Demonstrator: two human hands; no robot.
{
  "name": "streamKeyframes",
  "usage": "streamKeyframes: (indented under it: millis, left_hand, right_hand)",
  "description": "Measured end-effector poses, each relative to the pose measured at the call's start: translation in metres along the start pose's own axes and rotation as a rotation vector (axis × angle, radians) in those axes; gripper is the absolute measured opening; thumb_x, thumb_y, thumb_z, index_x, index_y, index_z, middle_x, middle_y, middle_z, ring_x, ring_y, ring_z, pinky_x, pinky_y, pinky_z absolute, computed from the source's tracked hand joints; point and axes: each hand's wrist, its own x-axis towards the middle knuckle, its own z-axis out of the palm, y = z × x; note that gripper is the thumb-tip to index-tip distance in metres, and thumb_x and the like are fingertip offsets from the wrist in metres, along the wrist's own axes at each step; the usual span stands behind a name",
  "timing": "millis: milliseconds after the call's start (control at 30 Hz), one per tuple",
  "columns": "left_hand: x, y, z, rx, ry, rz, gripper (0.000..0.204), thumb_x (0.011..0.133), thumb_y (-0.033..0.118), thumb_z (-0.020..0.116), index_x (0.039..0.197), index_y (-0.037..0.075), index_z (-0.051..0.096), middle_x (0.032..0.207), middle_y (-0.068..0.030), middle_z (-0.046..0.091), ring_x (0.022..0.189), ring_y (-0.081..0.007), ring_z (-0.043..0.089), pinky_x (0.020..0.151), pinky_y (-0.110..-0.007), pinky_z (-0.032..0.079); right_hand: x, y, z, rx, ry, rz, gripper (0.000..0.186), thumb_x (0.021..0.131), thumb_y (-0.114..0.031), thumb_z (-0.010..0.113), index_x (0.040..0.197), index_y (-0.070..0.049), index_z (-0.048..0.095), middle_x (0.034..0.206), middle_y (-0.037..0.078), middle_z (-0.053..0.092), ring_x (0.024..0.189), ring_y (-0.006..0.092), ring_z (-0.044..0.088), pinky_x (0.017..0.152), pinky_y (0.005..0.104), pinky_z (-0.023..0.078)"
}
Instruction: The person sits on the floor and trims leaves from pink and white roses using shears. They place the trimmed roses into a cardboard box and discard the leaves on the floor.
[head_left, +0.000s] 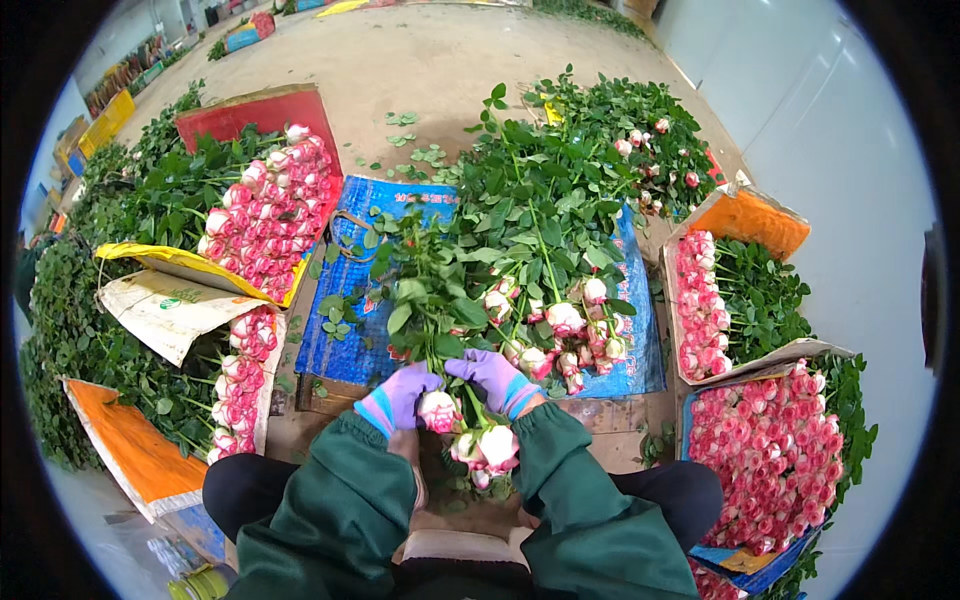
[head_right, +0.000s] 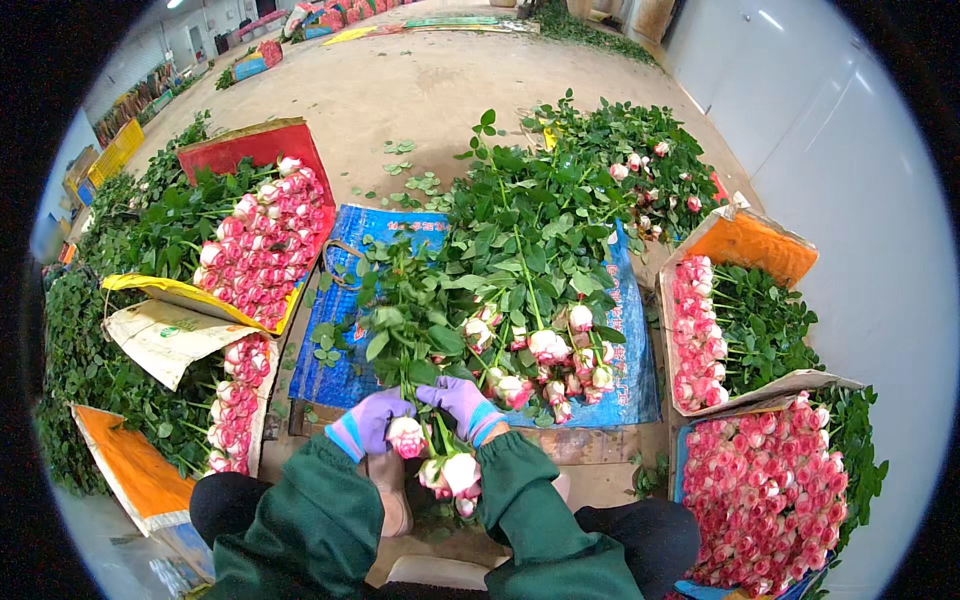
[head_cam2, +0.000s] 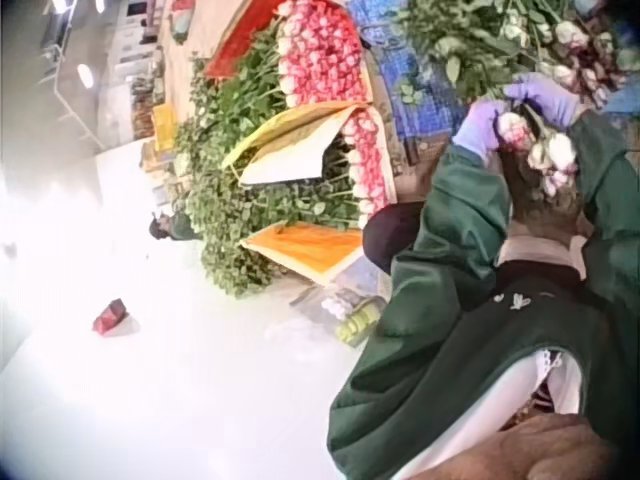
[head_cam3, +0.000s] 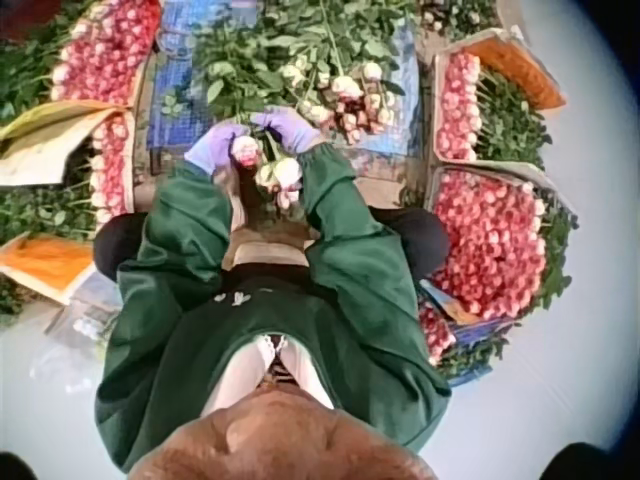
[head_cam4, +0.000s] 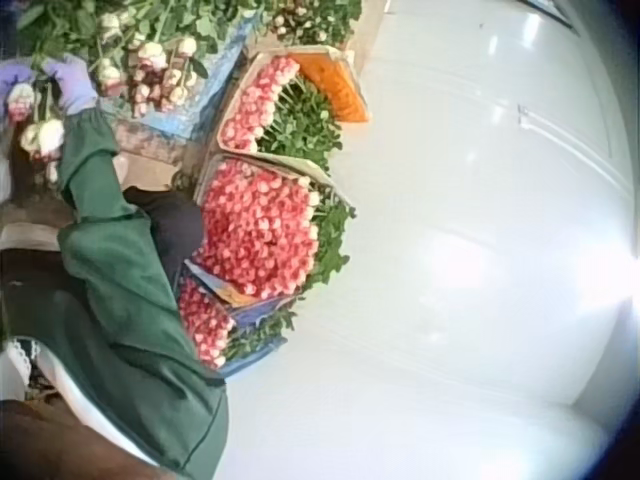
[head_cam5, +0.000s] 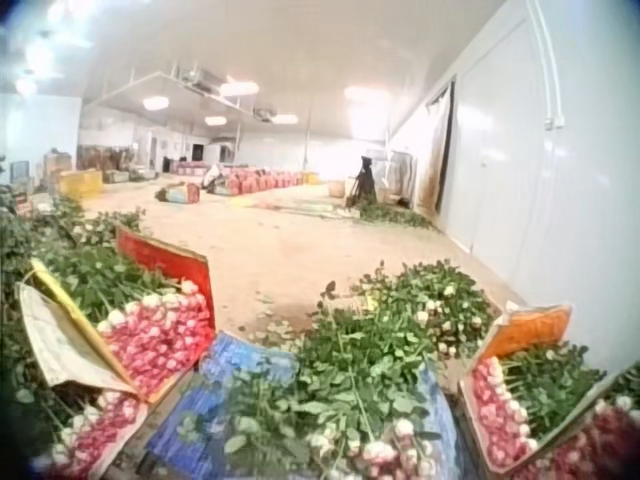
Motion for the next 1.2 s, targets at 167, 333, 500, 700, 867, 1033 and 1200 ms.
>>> streamKeyframes:
  millis: [167,333,500,700,867,1033,1200]
  left_hand:
    - [-0.057,-0.067,0.061,-0.661,0.185,-0.402,0.027,0.080,-0.002,0.050,0.107,0.003,0.052,0.089,-0.0067,0.059,0.076,-0.0178,0.061,0.071,-0.032,0.053]
    - [-0.082,-0.025,0.094,-0.498,0.087,-0.369,0.034,0.054,0.003,0.072,0.084,0.007,0.057,0.085,-0.0086,0.056,0.079,-0.0239,0.057,0.070,-0.033,0.046]
    - [-0.100,0.012,0.110,-0.623,-0.077,-0.430,0.022,0.078,-0.004,0.052,0.100,-0.002,0.056,0.100,-0.0135,0.061,0.091,-0.0238,0.061,0.080,-0.036,0.051]
    - [-0.090,0.026,0.120,-1.772,-0.046,-0.701,0.036,0.082,0.006,0.042,0.116,-0.006,0.048,0.111,-0.0204,0.057,0.101,-0.0324,0.058,0.093,-0.043,0.046]
    - [-0.092,0.016,0.126,-1.783,-0.050,-0.856,0.037,0.086,0.010,0.045,0.119,-0.006,0.047,0.113,-0.0203,0.057,0.102,-0.0314,0.059,0.091,-0.043,0.047]
    - [-0.083,0.055,0.102,-1.230,0.101,-0.660,0.025,0.092,0.020,0.052,0.106,0.000,0.053,0.097,-0.0114,0.060,0.090,-0.0230,0.061,0.082,-0.037,0.051]
    - [-0.082,0.106,0.079,-1.220,0.156,-0.604,0.026,0.094,0.022,0.047,0.108,0.000,0.050,0.092,-0.0123,0.060,0.090,-0.0243,0.061,0.080,-0.038,0.051]
  right_hand:
    - [0.019,0.051,-0.018,-0.240,0.147,-0.114,0.029,0.076,0.000,0.065,0.105,0.000,0.059,0.092,0.006,0.064,0.082,0.0157,0.061,0.073,0.0286,0.050]
    - [0.004,0.068,0.000,-0.146,0.305,-0.082,0.036,0.074,0.006,0.062,0.109,0.001,0.056,0.093,0.008,0.064,0.079,0.0168,0.062,0.066,0.0300,0.051]
    - [0.006,0.089,0.002,-0.033,0.316,-0.284,0.036,0.074,0.012,0.054,0.108,0.002,0.057,0.092,0.007,0.065,0.080,0.0156,0.061,0.074,0.0254,0.048]
    - [-0.006,0.080,0.003,-0.256,0.488,-0.395,0.039,0.069,0.016,0.052,0.106,0.004,0.059,0.094,0.005,0.062,0.083,0.0122,0.057,0.073,0.0231,0.045]
    - [-0.021,0.066,0.013,-0.232,0.453,-0.421,0.029,0.074,0.009,0.058,0.103,0.003,0.059,0.090,0.003,0.062,0.076,0.0089,0.054,0.067,0.0221,0.045]
    - [-0.025,0.040,-0.008,-0.616,0.670,-0.421,0.035,0.072,-0.009,0.066,0.103,0.003,0.059,0.085,0.009,0.066,0.069,0.0144,0.060,0.065,0.0276,0.048]
    - [-0.038,0.017,-0.032,-0.476,0.723,-0.391,0.034,0.072,-0.003,0.071,0.104,0.002,0.060,0.083,0.006,0.063,0.067,0.0095,0.056,0.061,0.0244,0.047]
